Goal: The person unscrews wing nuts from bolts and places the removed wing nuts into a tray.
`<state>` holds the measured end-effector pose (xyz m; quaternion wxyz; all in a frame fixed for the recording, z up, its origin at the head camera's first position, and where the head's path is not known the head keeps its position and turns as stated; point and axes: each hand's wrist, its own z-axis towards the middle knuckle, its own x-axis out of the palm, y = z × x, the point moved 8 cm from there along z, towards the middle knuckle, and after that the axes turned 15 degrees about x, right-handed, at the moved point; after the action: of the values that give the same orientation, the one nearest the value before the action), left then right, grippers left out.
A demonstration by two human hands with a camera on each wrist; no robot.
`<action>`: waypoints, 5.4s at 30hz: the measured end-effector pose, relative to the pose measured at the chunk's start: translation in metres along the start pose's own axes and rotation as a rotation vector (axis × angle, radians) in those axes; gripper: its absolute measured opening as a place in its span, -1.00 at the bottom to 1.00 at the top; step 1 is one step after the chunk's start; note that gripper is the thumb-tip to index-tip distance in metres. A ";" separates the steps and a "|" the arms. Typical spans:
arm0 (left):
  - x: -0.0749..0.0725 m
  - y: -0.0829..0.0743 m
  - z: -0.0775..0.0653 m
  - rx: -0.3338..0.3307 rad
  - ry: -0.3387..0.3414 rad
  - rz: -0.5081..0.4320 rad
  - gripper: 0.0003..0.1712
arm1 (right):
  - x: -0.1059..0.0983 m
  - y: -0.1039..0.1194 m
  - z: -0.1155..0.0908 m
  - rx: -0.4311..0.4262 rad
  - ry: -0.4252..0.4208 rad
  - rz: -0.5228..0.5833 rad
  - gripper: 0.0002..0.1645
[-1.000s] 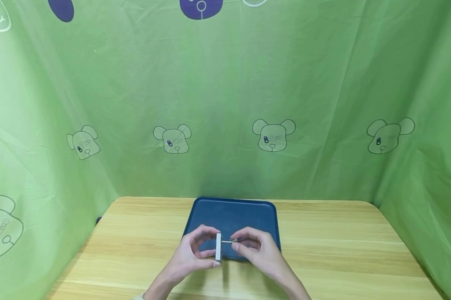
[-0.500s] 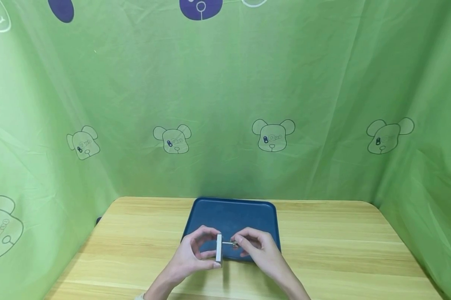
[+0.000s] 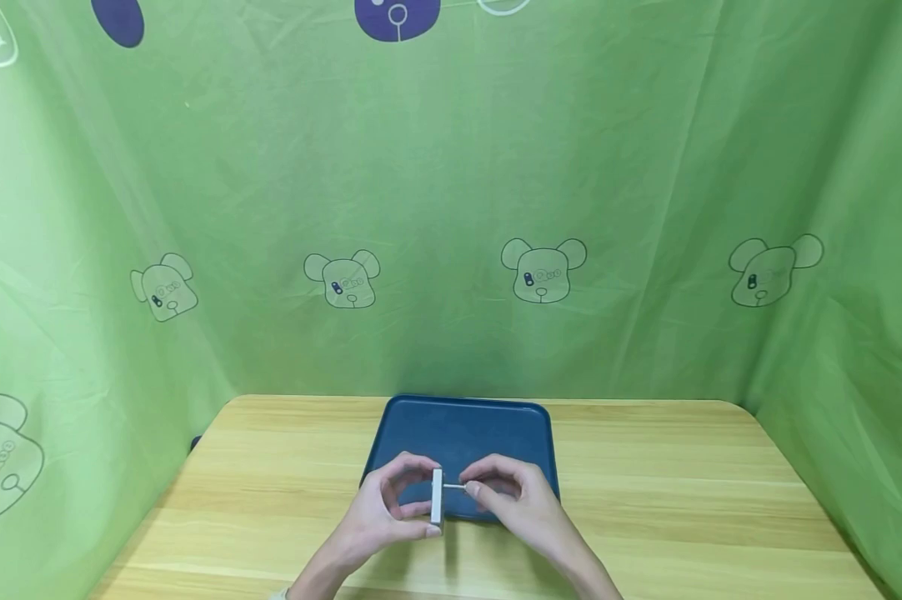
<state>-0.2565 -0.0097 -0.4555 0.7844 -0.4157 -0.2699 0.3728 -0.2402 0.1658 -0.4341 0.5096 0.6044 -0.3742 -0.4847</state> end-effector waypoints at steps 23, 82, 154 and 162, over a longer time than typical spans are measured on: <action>0.000 0.001 0.000 0.005 0.003 -0.014 -0.23 | 0.004 0.002 -0.001 -0.044 0.042 0.032 -0.64; 0.000 0.001 -0.001 -0.004 0.006 -0.011 -0.21 | 0.002 0.005 -0.003 -0.062 0.008 -0.016 -0.76; -0.001 0.000 -0.001 -0.003 -0.005 0.015 -0.21 | 0.000 -0.004 0.000 0.032 -0.010 0.042 -0.69; -0.001 -0.001 -0.001 0.008 -0.004 0.001 -0.22 | 0.002 -0.001 0.000 0.016 0.000 0.052 -0.68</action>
<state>-0.2566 -0.0114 -0.4552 0.7851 -0.4121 -0.2700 0.3754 -0.2394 0.1638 -0.4360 0.5172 0.5987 -0.3934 -0.4683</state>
